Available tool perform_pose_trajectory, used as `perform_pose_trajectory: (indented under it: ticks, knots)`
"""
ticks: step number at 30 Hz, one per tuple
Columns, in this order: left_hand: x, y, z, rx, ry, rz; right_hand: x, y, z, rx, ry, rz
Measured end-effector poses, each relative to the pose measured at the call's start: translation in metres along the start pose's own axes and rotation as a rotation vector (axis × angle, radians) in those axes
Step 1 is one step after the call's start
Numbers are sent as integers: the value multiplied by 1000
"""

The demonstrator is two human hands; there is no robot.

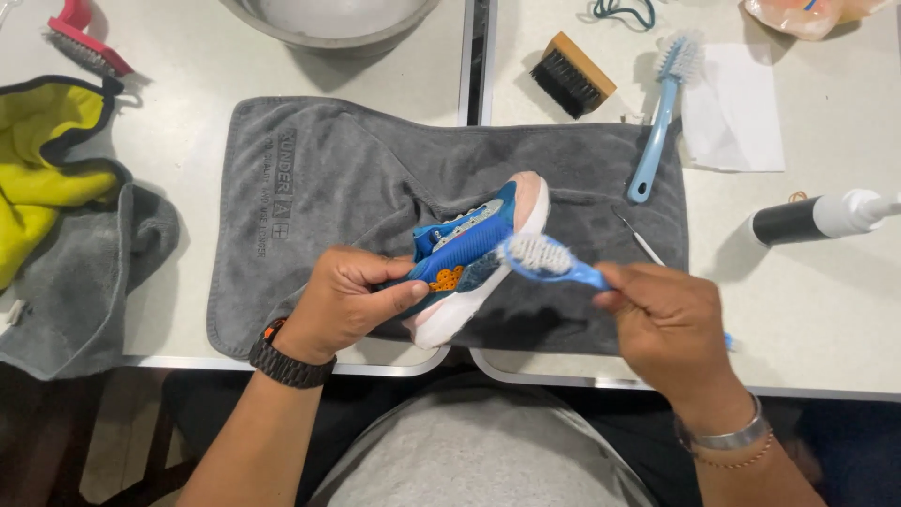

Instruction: The person cleans a blue and white sneaker by applying cleaning solution and scrubbing the upper and sole with a blue brush. They wipe the shoe with a gray towel and continue scrubbing different sections, including the toe and side panels, using a smaller brush for detailed areas.

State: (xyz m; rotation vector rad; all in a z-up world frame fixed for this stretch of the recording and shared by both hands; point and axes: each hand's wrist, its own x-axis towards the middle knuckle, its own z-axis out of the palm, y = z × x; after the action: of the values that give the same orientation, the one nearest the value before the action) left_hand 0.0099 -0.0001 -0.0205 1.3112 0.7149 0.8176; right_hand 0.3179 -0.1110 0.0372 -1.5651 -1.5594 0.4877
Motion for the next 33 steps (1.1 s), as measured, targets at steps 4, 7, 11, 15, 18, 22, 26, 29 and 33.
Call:
perform_pose_trajectory:
  ticks: [4, 7, 11, 15, 18, 22, 26, 29, 33]
  knots:
    - [1, 1, 2, -22, 6, -4, 9, 10, 4, -67, 98, -105]
    - [-1, 3, -1, -7, 13, 3, 4, 10, 7, 86, 32, 6]
    - [-1, 2, 0, 70, -14, 22, 8, 22, 2, -81, 57, 3]
    - [1, -4, 0, -27, 15, 28, 1, 22, -5, 63, 41, 104]
    - [-1, -10, -2, -11, 11, 23, 15, 32, -17, -58, 65, 49]
    - [1, -3, 2, 7, 28, 24, 23, 24, -4, 129, 78, 181]
    - [1, -6, 1, -8, 31, 25, 33, 25, -11, 61, 55, 276]
    - [0, -4, 4, 9, 27, 7, 30, 34, -8, 42, 76, 321]
    - [2, 4, 6, 18, 48, 10, 30, 51, -13, 53, 157, 321]
